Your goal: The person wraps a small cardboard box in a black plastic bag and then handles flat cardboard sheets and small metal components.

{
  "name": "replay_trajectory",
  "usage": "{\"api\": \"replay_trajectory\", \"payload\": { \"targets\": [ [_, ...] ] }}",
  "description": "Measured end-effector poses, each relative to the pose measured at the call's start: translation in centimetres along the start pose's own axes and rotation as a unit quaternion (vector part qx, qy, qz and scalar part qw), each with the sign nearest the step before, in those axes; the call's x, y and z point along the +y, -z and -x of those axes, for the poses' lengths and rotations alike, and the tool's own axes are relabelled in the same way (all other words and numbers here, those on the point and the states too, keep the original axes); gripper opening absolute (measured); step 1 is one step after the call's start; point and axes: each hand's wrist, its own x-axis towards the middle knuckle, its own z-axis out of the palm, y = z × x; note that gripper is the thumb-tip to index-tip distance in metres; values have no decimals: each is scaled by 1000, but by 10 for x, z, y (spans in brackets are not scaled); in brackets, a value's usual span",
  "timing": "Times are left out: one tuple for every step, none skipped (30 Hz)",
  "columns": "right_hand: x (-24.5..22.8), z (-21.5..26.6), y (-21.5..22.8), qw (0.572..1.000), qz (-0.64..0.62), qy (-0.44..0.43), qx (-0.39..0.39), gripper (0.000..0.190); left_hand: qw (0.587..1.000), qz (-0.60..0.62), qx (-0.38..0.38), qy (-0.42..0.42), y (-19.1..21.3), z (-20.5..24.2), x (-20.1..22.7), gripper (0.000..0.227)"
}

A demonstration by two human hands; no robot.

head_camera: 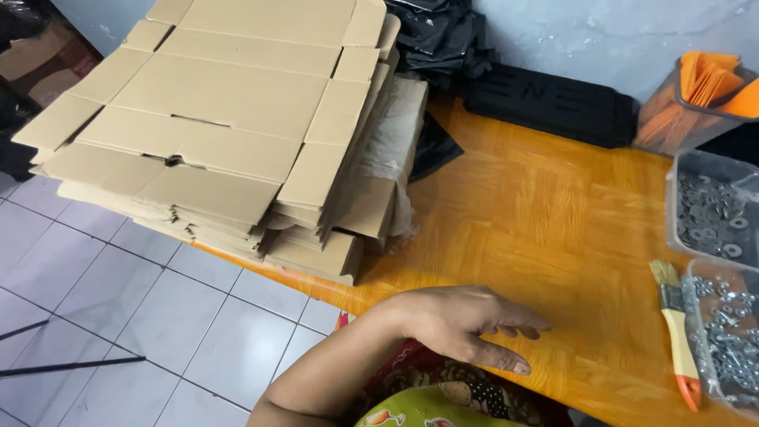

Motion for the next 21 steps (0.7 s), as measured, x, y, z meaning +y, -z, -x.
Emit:
{"api": "replay_trajectory", "payload": {
  "targets": [
    [53,39,-17,1000,-6,3,2,24,1000,3,0,2,2,3,-3,80],
    [62,41,-17,1000,-12,5,5,24,1000,3,0,1,5,5,-5,80],
    [71,43,-15,1000,-19,7,5,25,1000,1,7,-5,8,7,-6,79],
    [80,45,-14,1000,-26,9,5,25,1000,-2,14,-11,10,9,-8,78],
    [84,39,-9,999,-33,14,7,26,1000,-3,15,-11,12,9,-9,78],
    [87,33,-4,999,-41,18,10,26,1000,-10,12,-10,14,9,-9,77],
    [92,22,2,998,-48,25,11,26,1000,-18,12,-9,16,8,-9,77],
    [96,16,3,998,-55,33,13,27,1000,-20,16,-9,17,7,-11,77],
    [99,12,3,997,-62,38,17,27,999,-30,18,-14,18,5,-13,77],
    [102,8,4,996,-69,43,21,28,999,-40,20,-19,18,3,-15,77],
    [105,2,8,996,-76,49,23,28,999,-42,23,-19,23,3,-15,77],
    [108,-5,11,995,-84,54,25,29,999,-36,24,-24,28,2,-15,74],
    [107,-1,19,994,-89,52,26,29,999,-25,20,-30,28,1,-15,72],
    [108,4,24,994,-94,49,27,29,999,-20,17,-30,27,-1,-18,72],
    [110,3,29,993,-100,51,30,30,999,-24,32,-33,29,-4,-20,71],
    [112,3,34,992,-105,54,33,30,998,-28,46,-37,31,-7,-21,70],
    [112,0,38,992,-111,57,37,31,998,-29,45,-37,33,-10,-19,70],
    [111,-2,42,991,-117,60,40,31,997,-36,61,-16,35,-13,-17,71],
    [111,-5,45,989,-123,64,44,31,996,-44,76,5,37,-15,-15,72],
    [111,-6,46,988,-130,68,47,32,996,-46,76,4,38,-16,-16,72],
    [114,-10,47,987,-137,74,49,32,995,-44,93,7,39,-16,-17,69]
  ]
}}
